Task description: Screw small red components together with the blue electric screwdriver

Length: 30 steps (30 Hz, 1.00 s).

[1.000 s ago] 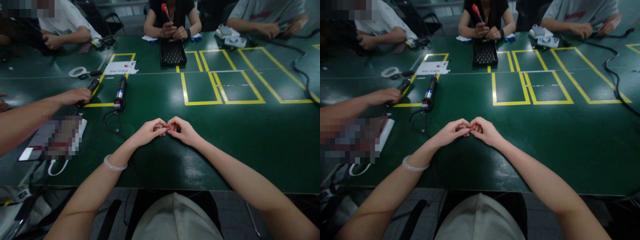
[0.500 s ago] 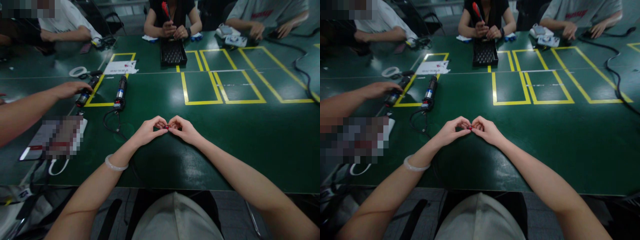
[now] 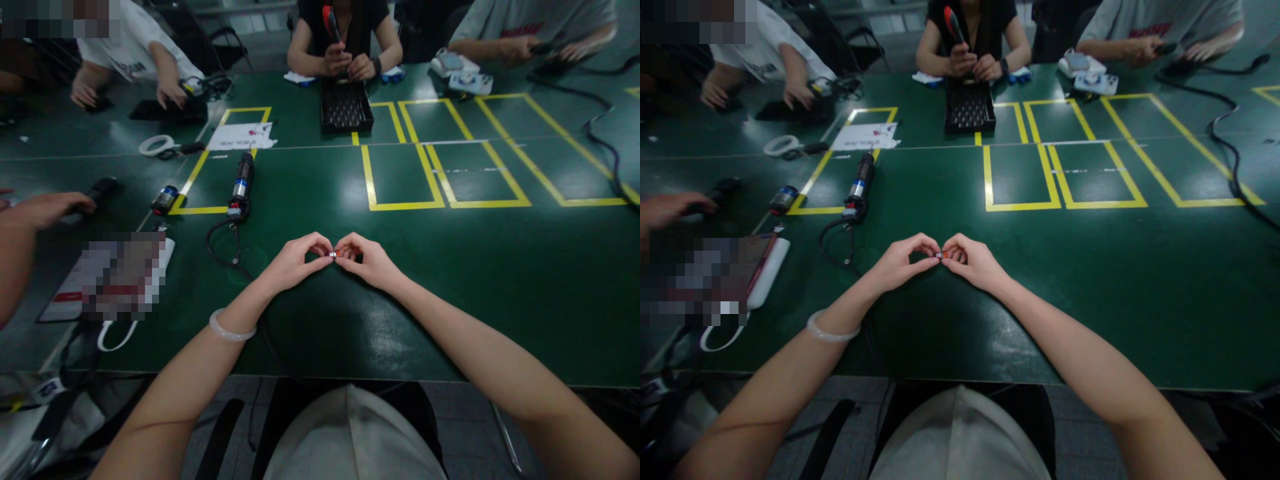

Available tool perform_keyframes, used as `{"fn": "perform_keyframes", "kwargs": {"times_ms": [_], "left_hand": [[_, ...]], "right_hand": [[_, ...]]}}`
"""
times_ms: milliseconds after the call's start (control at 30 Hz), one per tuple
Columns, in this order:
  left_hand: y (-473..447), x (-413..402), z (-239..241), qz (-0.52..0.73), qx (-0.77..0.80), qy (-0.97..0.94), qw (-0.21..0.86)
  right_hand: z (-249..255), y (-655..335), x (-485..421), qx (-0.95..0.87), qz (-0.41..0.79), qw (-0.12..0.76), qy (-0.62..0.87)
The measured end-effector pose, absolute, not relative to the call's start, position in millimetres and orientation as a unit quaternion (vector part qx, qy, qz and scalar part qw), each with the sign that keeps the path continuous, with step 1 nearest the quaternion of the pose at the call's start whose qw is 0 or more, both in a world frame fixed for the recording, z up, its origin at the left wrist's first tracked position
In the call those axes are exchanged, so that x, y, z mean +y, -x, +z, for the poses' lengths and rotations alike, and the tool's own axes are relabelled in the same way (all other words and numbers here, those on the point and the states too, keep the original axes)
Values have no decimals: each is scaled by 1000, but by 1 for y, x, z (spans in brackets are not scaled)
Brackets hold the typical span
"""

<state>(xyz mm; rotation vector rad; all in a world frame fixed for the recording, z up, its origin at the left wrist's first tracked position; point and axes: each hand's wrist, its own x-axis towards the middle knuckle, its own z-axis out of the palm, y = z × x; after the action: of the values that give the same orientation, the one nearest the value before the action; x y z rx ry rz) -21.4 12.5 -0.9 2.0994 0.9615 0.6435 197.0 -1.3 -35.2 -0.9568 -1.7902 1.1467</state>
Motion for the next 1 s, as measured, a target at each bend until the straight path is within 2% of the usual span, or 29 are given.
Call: {"fn": "perform_keyframes", "kwargs": {"times_ms": [133, 233, 333, 500, 1000], "left_hand": [[44, 28, 6, 262, 447, -840, 161], [80, 49, 3, 288, 572, -768, 11], [121, 69, -5, 253, 699, -665, -73], [153, 83, -13, 147, 804, -576, -11], [124, 74, -6, 126, 803, -581, -48]], "right_hand": [[-34, -197, -1, -703, 455, 386, 387], [-33, -197, -2, -703, 460, 374, 393], [-32, -197, -3, -702, 466, 372, 391], [-33, -197, -4, -699, 472, 372, 387], [-34, -197, -3, -695, 476, 376, 385]]}}
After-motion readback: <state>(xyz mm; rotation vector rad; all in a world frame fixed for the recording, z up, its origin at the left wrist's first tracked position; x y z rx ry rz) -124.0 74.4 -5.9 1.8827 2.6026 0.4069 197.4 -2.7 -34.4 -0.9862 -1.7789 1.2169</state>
